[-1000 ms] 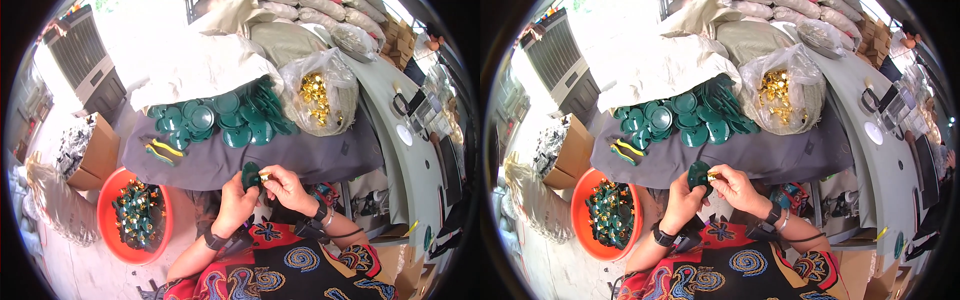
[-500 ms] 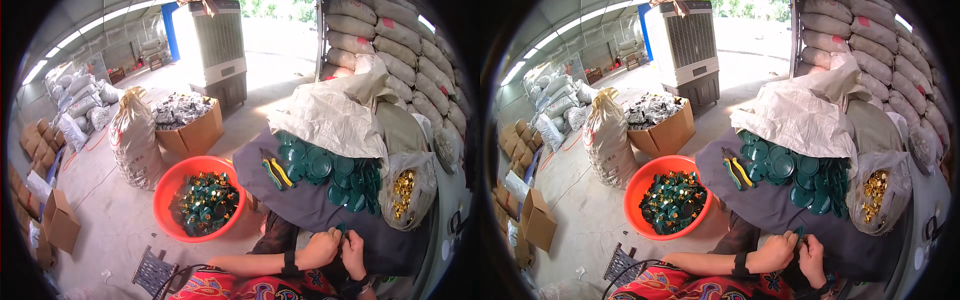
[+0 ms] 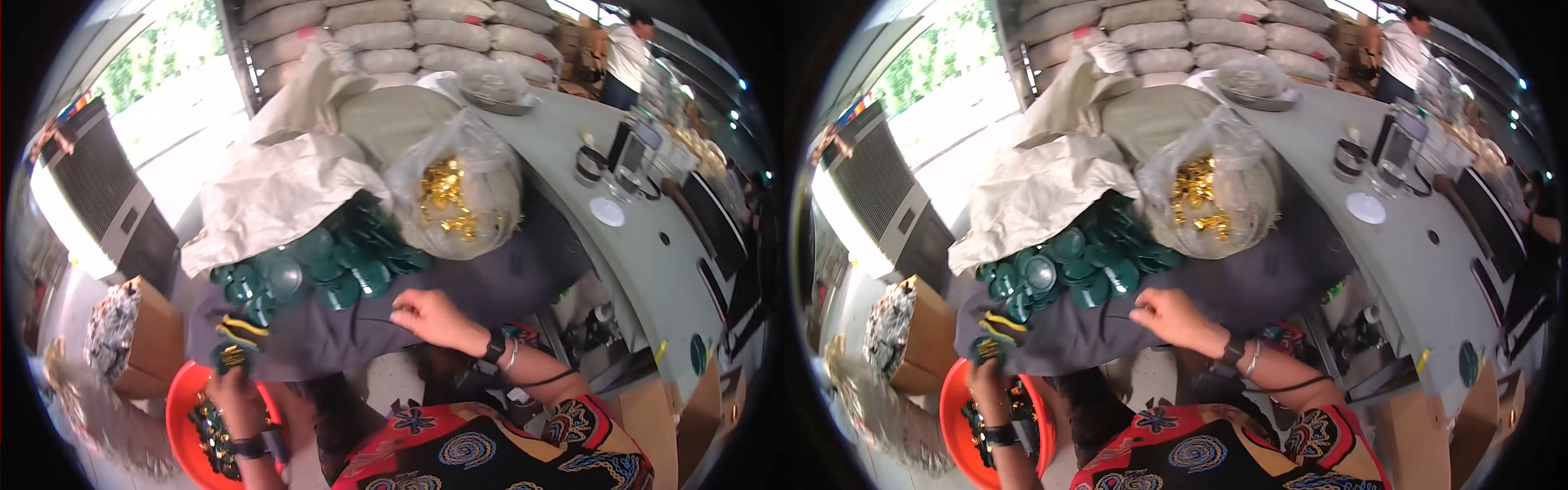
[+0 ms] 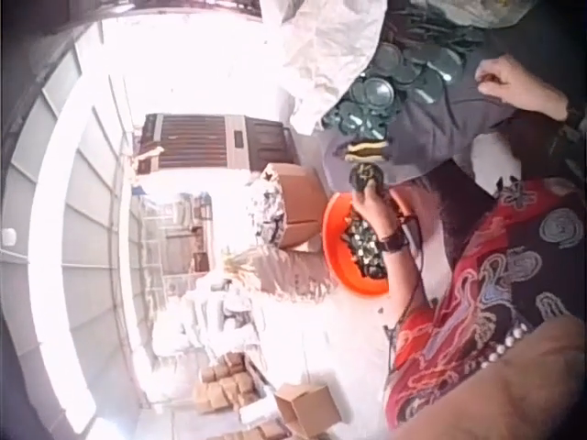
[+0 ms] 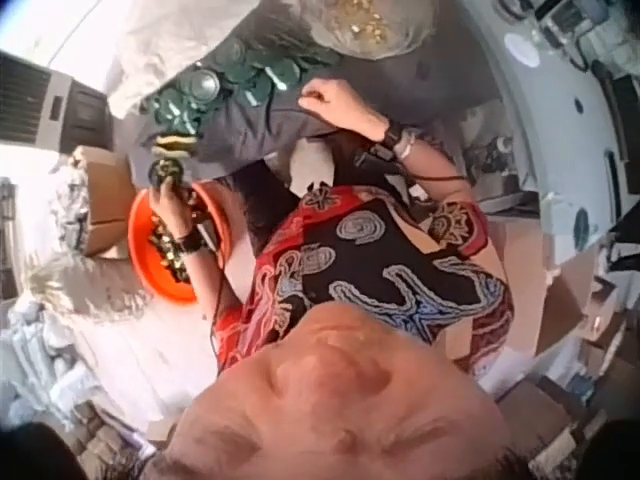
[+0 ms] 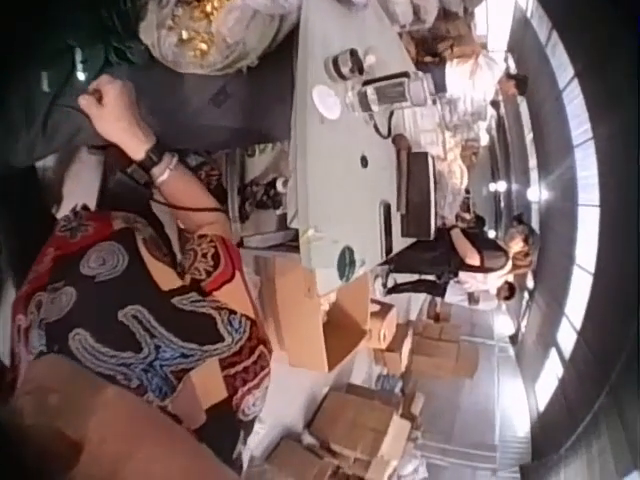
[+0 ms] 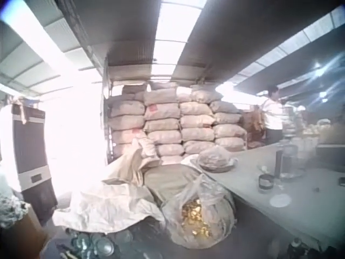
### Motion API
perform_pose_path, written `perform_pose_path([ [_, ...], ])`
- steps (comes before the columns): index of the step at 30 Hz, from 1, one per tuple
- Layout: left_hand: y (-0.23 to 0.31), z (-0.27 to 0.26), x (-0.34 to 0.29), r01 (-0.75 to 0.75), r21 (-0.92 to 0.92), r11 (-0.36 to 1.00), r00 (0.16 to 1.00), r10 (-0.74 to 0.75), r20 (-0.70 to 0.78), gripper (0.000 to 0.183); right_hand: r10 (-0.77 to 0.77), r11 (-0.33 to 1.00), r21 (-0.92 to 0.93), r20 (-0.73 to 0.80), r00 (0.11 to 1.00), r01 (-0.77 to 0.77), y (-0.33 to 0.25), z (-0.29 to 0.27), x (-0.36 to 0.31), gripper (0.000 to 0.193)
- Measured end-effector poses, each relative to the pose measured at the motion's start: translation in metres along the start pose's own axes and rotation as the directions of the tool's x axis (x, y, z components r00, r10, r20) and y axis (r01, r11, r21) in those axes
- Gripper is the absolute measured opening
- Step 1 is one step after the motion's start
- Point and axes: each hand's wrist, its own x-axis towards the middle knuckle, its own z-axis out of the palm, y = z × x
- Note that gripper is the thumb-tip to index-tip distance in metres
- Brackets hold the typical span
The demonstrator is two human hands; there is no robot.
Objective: The recorder is assembling small gold-colored components into green plastic discs in a factory setting.
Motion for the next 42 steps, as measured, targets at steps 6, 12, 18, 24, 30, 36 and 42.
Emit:
perform_pose_path([
  [6,-0.032,-0.113,0.08,0.008,0.135,0.991,0.937,0.04,-0.348,0.035,-0.129,0.874,-0.475,-0.426,0.896,-0.1,0.068,-0.084,0.012,0.018],
  [12,-0.056,-0.101,0.08,-0.14,0.349,0.927,0.979,0.182,-0.089,0.037,-0.067,0.545,-0.77,-0.433,0.899,-0.331,0.101,-0.111,0.056,0.022],
  [18,-0.032,0.016,0.056,-0.365,0.531,0.765,0.93,0.327,0.169,0.019,-0.079,0.482,-0.83,-0.361,0.929,-0.281,0.122,-0.117,0.066,0.017],
  [24,-0.024,0.058,0.067,-0.471,0.63,0.617,0.878,0.399,0.265,0.026,-0.215,0.601,-0.776,-0.389,0.896,-0.193,0.119,-0.125,0.052,0.014],
  [30,-0.039,0.076,0.105,-0.414,0.909,0.049,0.857,0.359,0.371,0.029,0.196,0.981,0.051,-0.221,0.955,-0.19,0.096,-0.11,0.012,0.017],
  [36,-0.029,0.076,0.123,-0.415,0.91,0.015,0.893,0.198,0.404,0.033,0.046,0.945,-0.321,-0.057,0.997,-0.061,0.084,-0.079,-0.005,0.019],
  [42,-0.026,0.073,0.125,-0.496,0.852,0.166,0.854,0.272,0.444,0.045,-0.058,0.851,-0.524,-0.019,0.998,0.04,0.054,-0.073,-0.018,0.022],
])
